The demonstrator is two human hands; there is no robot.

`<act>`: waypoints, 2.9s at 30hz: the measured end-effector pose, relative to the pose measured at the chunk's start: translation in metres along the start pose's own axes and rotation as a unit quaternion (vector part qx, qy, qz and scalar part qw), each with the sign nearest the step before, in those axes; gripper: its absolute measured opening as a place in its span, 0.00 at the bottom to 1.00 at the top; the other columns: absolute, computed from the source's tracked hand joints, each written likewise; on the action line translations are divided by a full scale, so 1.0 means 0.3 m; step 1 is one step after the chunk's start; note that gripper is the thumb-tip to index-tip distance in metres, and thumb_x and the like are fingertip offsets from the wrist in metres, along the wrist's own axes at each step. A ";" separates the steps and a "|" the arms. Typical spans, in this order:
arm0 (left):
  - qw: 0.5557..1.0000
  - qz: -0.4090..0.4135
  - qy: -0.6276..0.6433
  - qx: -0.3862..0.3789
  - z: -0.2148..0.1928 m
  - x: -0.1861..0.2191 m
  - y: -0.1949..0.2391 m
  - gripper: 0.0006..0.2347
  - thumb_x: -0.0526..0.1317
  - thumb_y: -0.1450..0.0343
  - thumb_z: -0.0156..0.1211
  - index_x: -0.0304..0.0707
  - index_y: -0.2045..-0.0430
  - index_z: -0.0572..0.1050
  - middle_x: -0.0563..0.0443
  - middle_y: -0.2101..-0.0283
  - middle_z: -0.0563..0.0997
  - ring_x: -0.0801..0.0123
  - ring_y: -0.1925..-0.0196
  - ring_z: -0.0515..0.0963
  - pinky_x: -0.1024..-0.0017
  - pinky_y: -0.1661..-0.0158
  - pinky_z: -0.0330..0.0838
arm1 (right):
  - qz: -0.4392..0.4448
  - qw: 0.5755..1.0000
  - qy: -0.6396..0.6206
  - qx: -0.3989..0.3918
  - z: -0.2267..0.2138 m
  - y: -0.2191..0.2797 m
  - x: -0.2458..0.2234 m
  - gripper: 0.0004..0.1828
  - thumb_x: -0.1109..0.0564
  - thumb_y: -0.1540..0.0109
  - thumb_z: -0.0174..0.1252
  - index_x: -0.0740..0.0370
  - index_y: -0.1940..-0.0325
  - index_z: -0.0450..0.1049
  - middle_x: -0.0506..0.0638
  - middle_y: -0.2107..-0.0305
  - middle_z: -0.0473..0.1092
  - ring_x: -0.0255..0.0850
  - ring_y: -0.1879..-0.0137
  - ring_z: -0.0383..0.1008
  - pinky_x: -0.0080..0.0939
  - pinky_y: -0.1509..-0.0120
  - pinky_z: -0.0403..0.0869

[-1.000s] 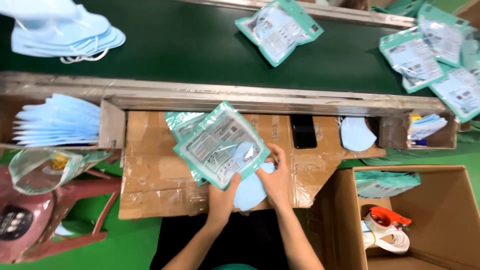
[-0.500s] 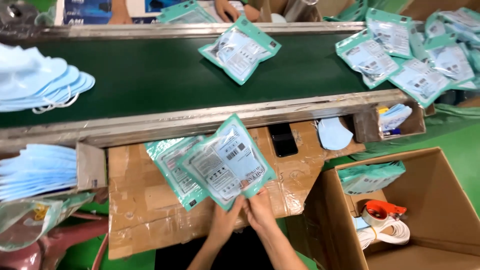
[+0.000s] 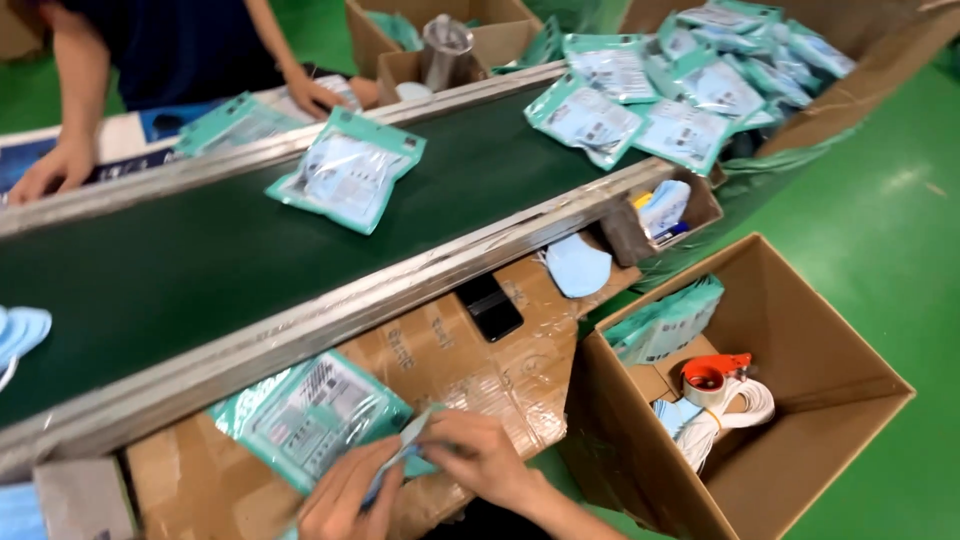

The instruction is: Manually sorting and packing face masks into individual plastic sleeves at a conveyor belt.

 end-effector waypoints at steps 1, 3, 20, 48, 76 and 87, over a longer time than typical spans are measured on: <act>1.000 0.010 0.002 -0.004 0.054 -0.180 0.057 0.13 0.33 0.38 0.70 0.39 0.59 0.81 0.46 0.58 0.86 0.60 0.53 0.87 0.65 0.50 0.79 | -0.002 1.000 0.003 0.010 -0.027 -0.042 -0.059 0.13 0.65 0.38 0.64 0.64 0.50 0.76 0.53 0.58 0.77 0.43 0.51 0.79 0.40 0.50 0.78; 0.994 -0.043 0.050 -0.092 0.139 -0.554 0.253 0.13 0.31 0.37 0.64 0.34 0.58 0.82 0.39 0.58 0.86 0.55 0.53 0.87 0.62 0.49 0.76 | -0.041 0.987 0.013 0.156 -0.155 -0.103 -0.201 0.17 0.68 0.42 0.60 0.69 0.48 0.73 0.57 0.55 0.72 0.46 0.50 0.75 0.40 0.50 0.75; 0.983 -0.169 0.039 0.062 0.240 -0.701 0.402 0.10 0.35 0.36 0.65 0.28 0.66 0.84 0.36 0.66 0.86 0.55 0.61 0.86 0.61 0.50 0.76 | 0.262 0.916 -0.296 0.073 0.008 0.041 0.282 0.05 0.61 0.36 0.62 0.66 0.63 0.75 0.46 0.72 0.75 0.29 0.67 0.73 0.30 0.62 0.73; 0.910 -0.070 -0.334 0.235 -0.605 -0.231 -0.269 0.36 0.32 0.36 0.71 0.24 0.32 0.58 0.29 0.28 0.58 0.34 0.27 0.56 0.44 0.32 0.51 | 0.252 0.920 -0.285 0.097 -0.326 0.007 0.591 0.13 0.52 0.27 0.58 0.66 0.47 0.77 0.53 0.64 0.73 0.36 0.65 0.69 0.32 0.63 0.68; 0.724 -0.162 -0.660 0.115 -0.666 -1.073 -0.576 0.15 0.42 0.31 0.58 0.35 0.52 0.74 0.38 0.53 0.80 0.41 0.51 0.80 0.43 0.57 0.73 | 0.261 0.931 -0.255 0.007 0.148 0.196 0.921 0.09 0.64 0.35 0.55 0.71 0.54 0.77 0.56 0.67 0.79 0.38 0.65 0.79 0.38 0.68 0.76; 0.892 0.311 -0.324 -0.058 0.150 0.240 -0.130 0.15 0.38 0.28 0.60 0.33 0.50 0.71 0.43 0.47 0.75 0.51 0.50 0.79 0.58 0.51 0.73 | -0.214 0.952 0.220 -0.004 -0.033 -0.226 -0.246 0.32 0.65 0.46 0.65 0.67 0.37 0.67 0.58 0.43 0.70 0.53 0.35 0.70 0.48 0.32 0.67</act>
Point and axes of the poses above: each hand's wrist, its own y-axis away from the middle knuckle, its own z-axis out of the palm, x = y × z, the point moved 9 cm from there along -y, towards the middle knuckle
